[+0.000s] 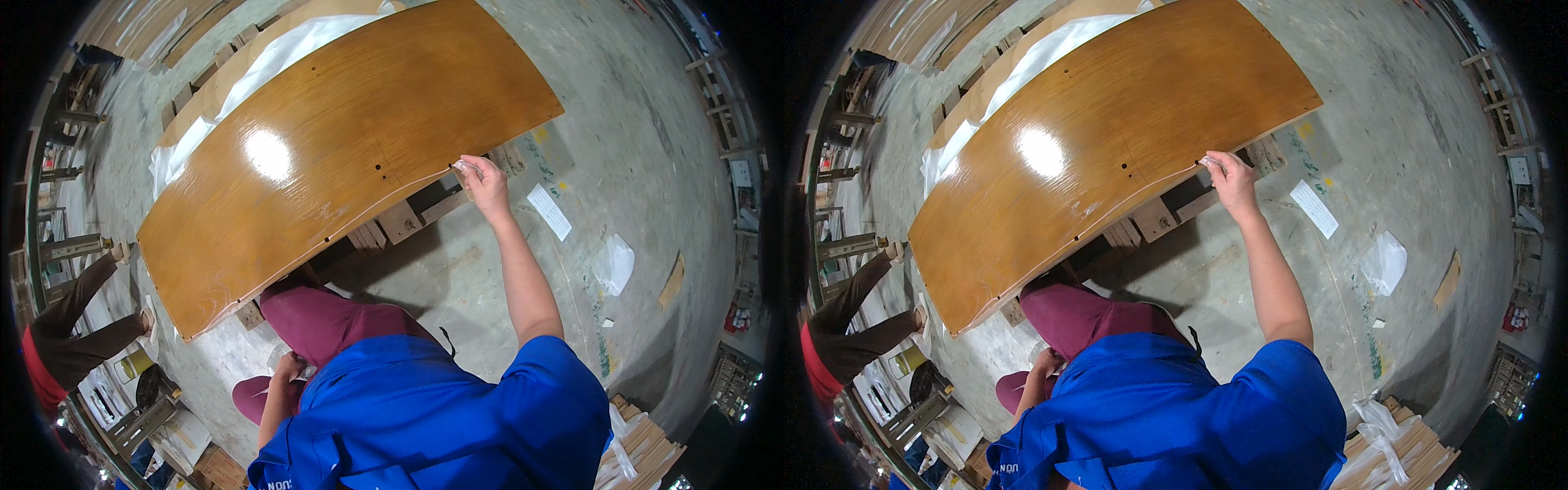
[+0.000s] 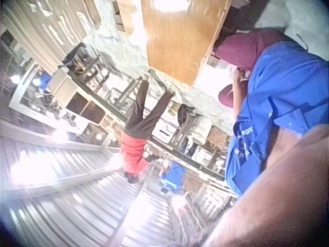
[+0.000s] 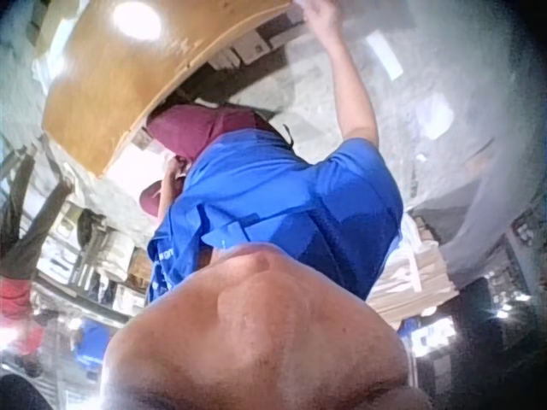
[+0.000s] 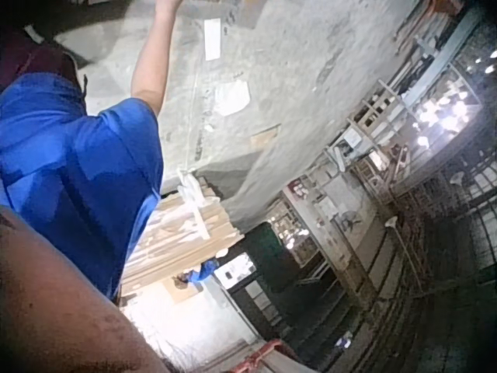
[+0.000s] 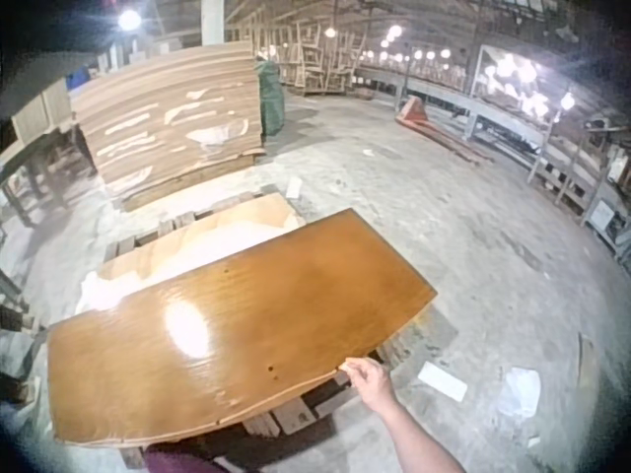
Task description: The person wipes the surface of a large wooden panel on a roller conveyor using a cloth. They then move to a stack of panels on the floor, remove protective plastic sheets, and wipe the exposed surfaces. The person handles the panels one at a time, cleaning them thoroughly before moving to the next.
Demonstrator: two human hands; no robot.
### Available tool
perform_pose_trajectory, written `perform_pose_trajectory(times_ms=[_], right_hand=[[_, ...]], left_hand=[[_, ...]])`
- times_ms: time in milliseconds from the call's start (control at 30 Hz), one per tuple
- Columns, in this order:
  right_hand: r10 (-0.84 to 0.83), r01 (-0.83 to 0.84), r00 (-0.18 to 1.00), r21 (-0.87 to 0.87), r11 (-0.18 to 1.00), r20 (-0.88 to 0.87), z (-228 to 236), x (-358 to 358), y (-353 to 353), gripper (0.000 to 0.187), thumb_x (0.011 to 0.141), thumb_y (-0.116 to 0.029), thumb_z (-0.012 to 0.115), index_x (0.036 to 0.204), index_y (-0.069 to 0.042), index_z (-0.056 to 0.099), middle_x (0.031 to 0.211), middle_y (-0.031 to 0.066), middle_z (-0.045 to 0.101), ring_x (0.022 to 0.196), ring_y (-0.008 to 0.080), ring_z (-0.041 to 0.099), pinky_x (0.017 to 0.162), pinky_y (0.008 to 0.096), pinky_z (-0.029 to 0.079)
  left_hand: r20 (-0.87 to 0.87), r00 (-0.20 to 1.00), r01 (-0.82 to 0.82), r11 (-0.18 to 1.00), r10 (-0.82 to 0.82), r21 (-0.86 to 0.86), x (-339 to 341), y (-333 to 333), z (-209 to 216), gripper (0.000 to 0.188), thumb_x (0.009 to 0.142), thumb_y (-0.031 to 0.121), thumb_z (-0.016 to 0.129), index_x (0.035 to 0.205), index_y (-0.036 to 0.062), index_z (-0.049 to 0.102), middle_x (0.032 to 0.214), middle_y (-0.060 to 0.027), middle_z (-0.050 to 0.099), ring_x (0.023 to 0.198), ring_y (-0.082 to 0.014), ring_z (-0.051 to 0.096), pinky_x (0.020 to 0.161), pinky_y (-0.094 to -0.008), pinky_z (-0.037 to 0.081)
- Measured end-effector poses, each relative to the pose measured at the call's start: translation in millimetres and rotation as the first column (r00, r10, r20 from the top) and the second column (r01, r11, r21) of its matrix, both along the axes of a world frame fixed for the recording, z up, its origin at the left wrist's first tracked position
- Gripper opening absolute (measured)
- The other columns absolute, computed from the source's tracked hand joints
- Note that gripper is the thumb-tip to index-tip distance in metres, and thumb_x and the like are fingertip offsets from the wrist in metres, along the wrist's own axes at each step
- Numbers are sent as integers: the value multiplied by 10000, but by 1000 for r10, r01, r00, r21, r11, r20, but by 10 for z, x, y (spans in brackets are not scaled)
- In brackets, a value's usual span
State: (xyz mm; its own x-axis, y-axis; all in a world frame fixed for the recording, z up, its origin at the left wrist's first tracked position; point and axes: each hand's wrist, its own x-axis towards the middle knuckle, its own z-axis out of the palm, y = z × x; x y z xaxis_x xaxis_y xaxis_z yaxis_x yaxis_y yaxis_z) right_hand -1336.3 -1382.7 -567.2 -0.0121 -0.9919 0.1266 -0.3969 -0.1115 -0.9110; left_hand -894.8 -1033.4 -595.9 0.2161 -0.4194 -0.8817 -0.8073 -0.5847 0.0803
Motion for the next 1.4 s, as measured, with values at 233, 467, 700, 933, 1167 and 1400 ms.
perform_pose_trajectory(times_ms=[233,467,700,933,1167,1400], right_hand=[[-23,21,998,-34,999,-59,-13,-74,-75,155,858,-65,559,978,6,626,790,56,612,573,81,548,508,225,468],[-180,178,983,-51,983,-37,-54,-411,-306,171,855,-97,562,977,0,632,852,90,635,571,128,577,516,253,485],[-386,385,923,-42,922,-14,-57,-904,-664,205,870,-176,576,980,-20,651,716,60,639,552,98,570,506,247,481],[-565,555,825,-157,817,-22,-21,-1446,-1023,187,860,-162,587,937,-4,650,697,56,637,520,99,562,494,249,470],[-577,571,809,-79,817,-111,-140,-1467,-1180,166,841,-133,581,915,0,650,795,119,671,616,171,630,604,289,498],[-595,530,788,-318,786,-156,-299,-1825,-1293,173,864,-148,567,931,-12,651,679,42,610,518,97,536,503,250,471]], left_hand=[[-49,996,-81,996,79,-44,-22,-25,-14,425,721,272,614,1066,25,593,1034,-233,609,1003,-365,572,828,-414,467],[-37,997,72,997,-73,-30,-38,-84,20,442,711,311,621,1047,25,606,1036,-218,617,1005,-353,575,824,-404,466],[-16,999,45,999,-45,14,-42,-150,80,453,713,322,616,1056,27,608,1041,-220,615,1013,-349,576,819,-403,470],[-35,997,70,997,-69,20,-111,-195,170,460,720,316,619,1082,32,599,1050,-217,612,1013,-347,576,823,-402,469],[56,996,62,996,-65,65,-156,-173,313,449,733,329,611,1086,51,604,1082,-204,605,1037,-335,568,838,-392,464],[5,998,55,998,-55,33,-189,-230,259,441,731,329,607,1062,38,615,1081,-213,602,1049,-332,563,845,-389,460]])
